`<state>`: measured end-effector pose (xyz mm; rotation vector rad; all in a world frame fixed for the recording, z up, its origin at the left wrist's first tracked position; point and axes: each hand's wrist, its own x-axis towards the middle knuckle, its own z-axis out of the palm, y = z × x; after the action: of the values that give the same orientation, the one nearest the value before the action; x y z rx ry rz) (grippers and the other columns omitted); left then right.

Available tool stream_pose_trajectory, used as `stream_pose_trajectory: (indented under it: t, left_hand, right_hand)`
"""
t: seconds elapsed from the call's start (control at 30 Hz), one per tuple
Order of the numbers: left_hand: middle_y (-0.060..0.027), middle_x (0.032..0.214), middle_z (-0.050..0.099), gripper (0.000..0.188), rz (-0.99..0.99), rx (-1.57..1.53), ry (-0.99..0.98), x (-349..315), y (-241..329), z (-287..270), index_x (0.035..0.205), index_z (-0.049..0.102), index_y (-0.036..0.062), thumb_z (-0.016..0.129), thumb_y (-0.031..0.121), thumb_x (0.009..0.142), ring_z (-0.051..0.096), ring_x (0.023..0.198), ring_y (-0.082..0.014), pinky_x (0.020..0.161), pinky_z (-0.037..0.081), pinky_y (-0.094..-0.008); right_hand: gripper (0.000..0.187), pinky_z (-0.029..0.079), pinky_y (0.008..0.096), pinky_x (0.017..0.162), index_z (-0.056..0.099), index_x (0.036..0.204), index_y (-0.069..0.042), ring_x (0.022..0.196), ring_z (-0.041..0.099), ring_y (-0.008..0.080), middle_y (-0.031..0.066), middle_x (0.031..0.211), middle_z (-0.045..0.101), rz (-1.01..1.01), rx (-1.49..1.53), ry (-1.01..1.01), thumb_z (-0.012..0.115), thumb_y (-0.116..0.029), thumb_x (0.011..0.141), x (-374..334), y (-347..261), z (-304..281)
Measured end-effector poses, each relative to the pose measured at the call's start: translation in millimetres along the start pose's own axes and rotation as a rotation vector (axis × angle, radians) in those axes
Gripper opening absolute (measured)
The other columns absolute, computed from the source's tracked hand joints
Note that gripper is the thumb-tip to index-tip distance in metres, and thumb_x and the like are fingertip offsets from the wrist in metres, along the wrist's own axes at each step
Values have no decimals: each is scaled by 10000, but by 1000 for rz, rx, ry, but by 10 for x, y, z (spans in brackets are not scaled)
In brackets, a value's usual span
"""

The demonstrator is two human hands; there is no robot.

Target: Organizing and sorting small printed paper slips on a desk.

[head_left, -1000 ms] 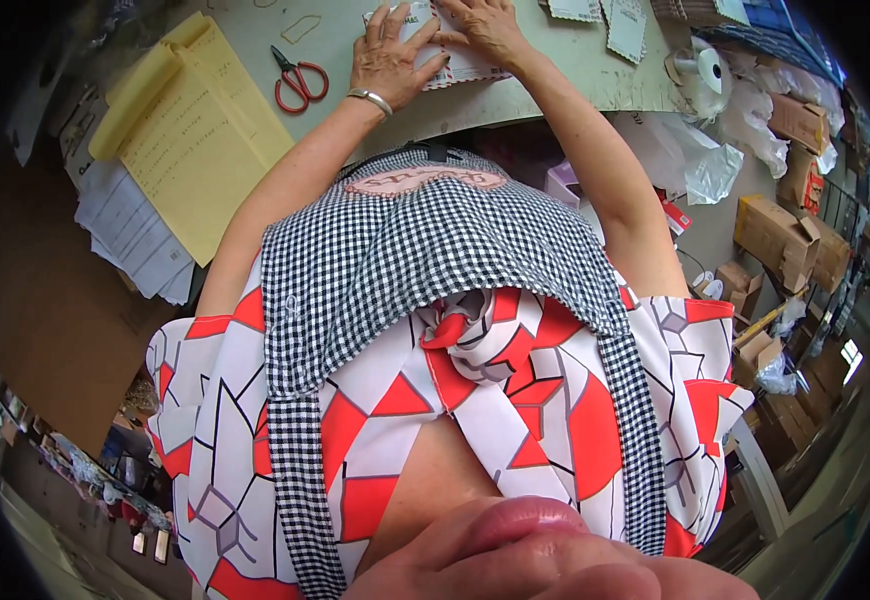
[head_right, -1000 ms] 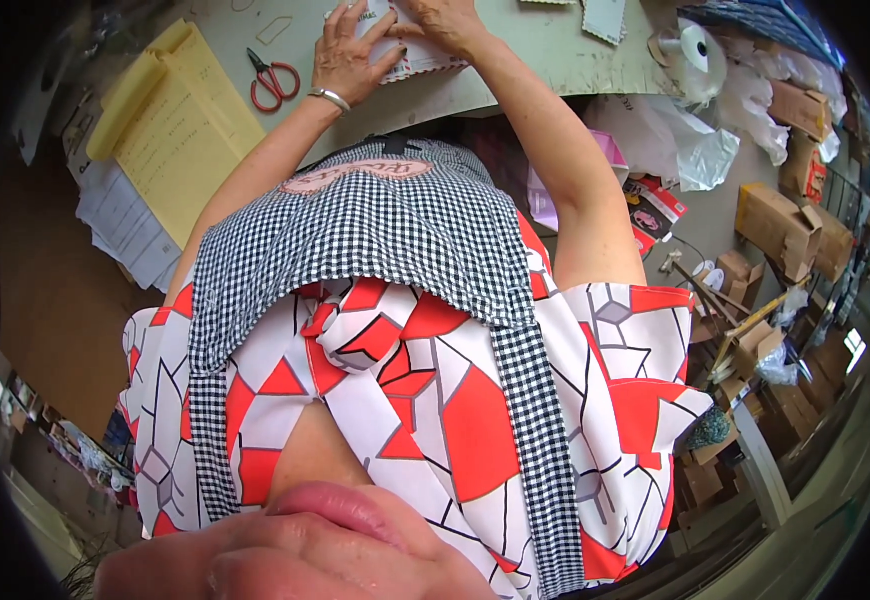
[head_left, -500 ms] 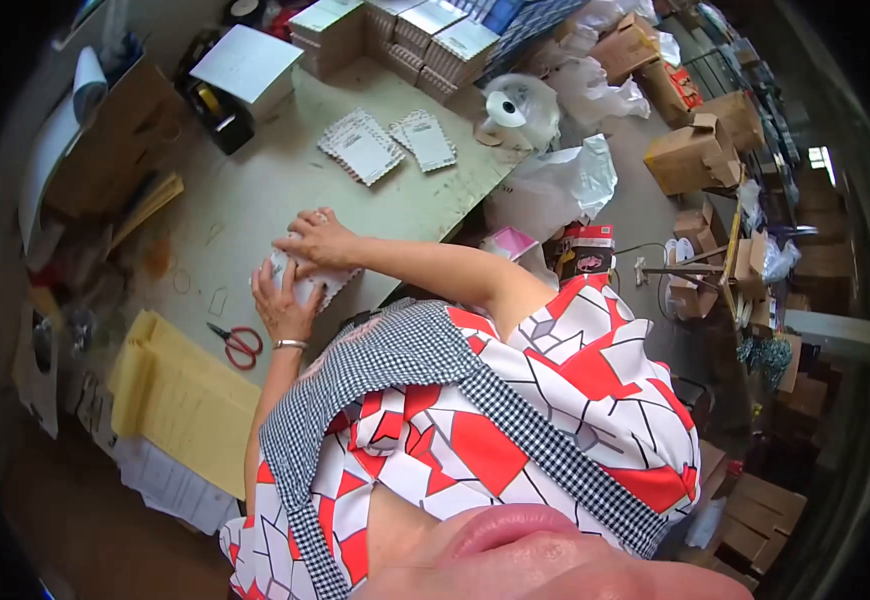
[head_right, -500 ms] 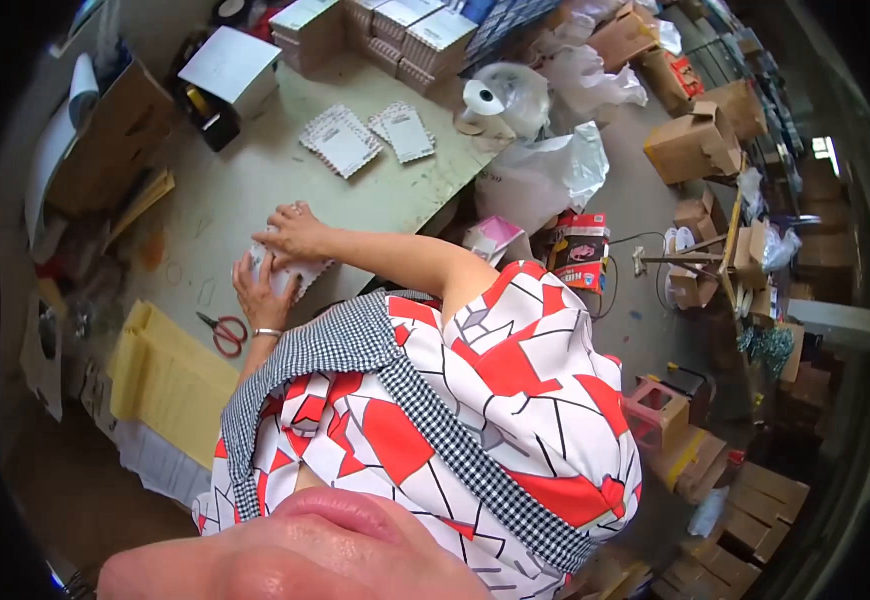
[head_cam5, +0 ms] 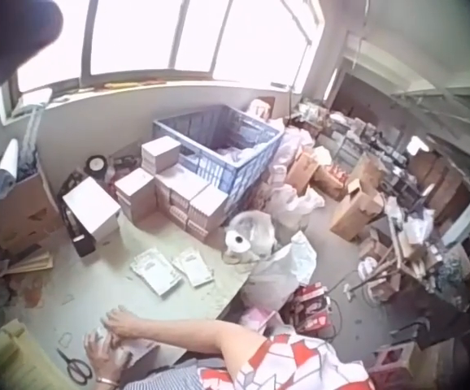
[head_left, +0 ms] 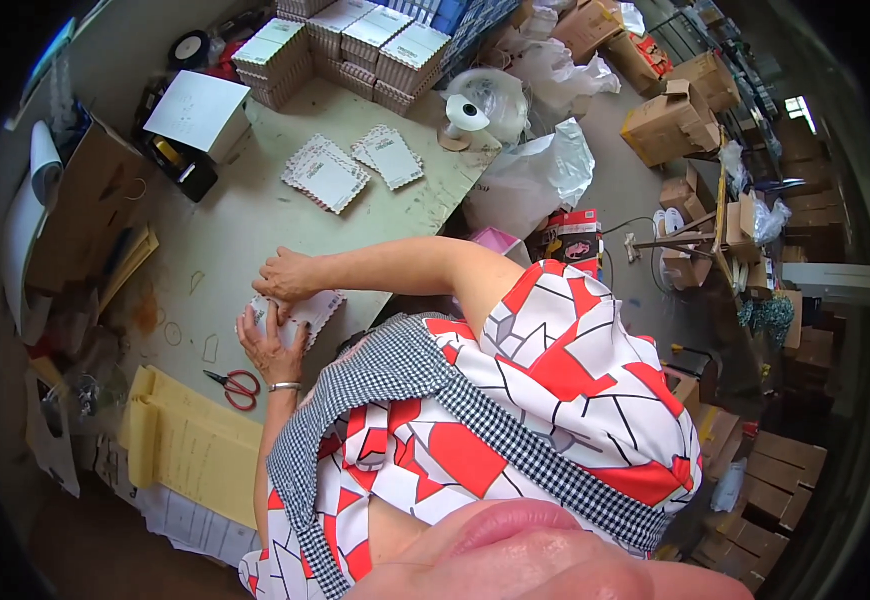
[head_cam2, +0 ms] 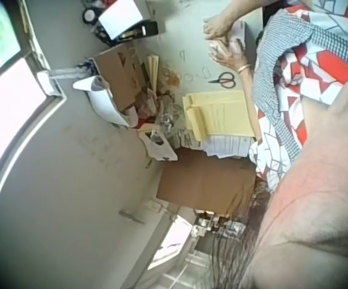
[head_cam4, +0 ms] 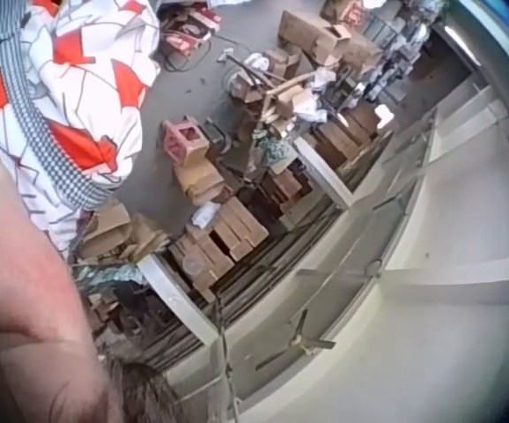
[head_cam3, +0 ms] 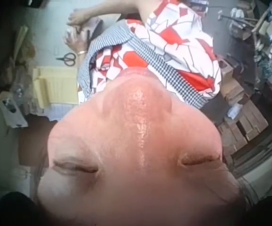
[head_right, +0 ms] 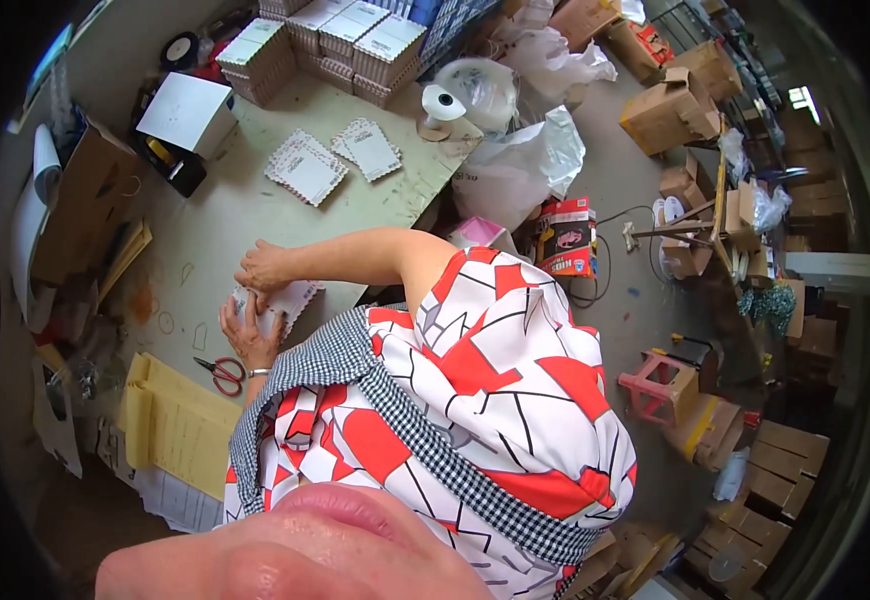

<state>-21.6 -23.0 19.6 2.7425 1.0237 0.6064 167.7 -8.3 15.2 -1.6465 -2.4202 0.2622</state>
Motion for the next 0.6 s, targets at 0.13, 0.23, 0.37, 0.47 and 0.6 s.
stream_pose_trajectory:
  t: [0.13, 0.23, 0.37, 0.47, 0.6]
  left_hand:
    - [-152, 1362, 332, 650, -6, 15, -30, -10, -2, -53, 1270, 517, 193, 732, 397, 692, 220, 1305, -364, 1071, 229, -481]
    - [-151, 1368, 325, 650, 3, 21, -29, -37, -20, -68, 1268, 518, 193, 736, 392, 689, 216, 1309, -362, 1071, 230, -479]
    - [-134, 1367, 328, 633, -9, 13, -25, -44, -17, -73, 1242, 538, 195, 748, 383, 675, 216, 1309, -359, 1071, 236, -474]
    - [-133, 1369, 325, 630, -17, 28, -37, -50, -32, -98, 1242, 538, 196, 743, 394, 679, 215, 1310, -358, 1071, 235, -473]
    - [-134, 1368, 325, 627, -6, 38, -32, -51, -67, -92, 1241, 538, 196, 736, 410, 686, 216, 1308, -357, 1072, 234, -471]
  right_hand:
    - [760, 483, 434, 715, 586, 935, -16, 806, 641, 347, 180, 812, 652, 16, 115, -149, 694, -675, 573, 149, 37, -95]
    - [808, 500, 428, 714, 581, 959, 1, 814, 643, 354, 194, 825, 656, -27, 118, -268, 691, -696, 566, 250, 47, -104]
    - [800, 504, 428, 720, 582, 965, -13, 816, 645, 353, 191, 836, 659, -18, 96, -240, 684, -702, 572, 248, 46, -74]
    - [781, 504, 423, 719, 581, 963, -23, 822, 646, 344, 180, 844, 659, -30, 107, -223, 681, -697, 582, 267, 34, -58]
    - [764, 480, 432, 740, 578, 966, -36, 843, 644, 320, 153, 862, 661, -22, 125, -221, 685, -688, 583, 284, 24, -14]
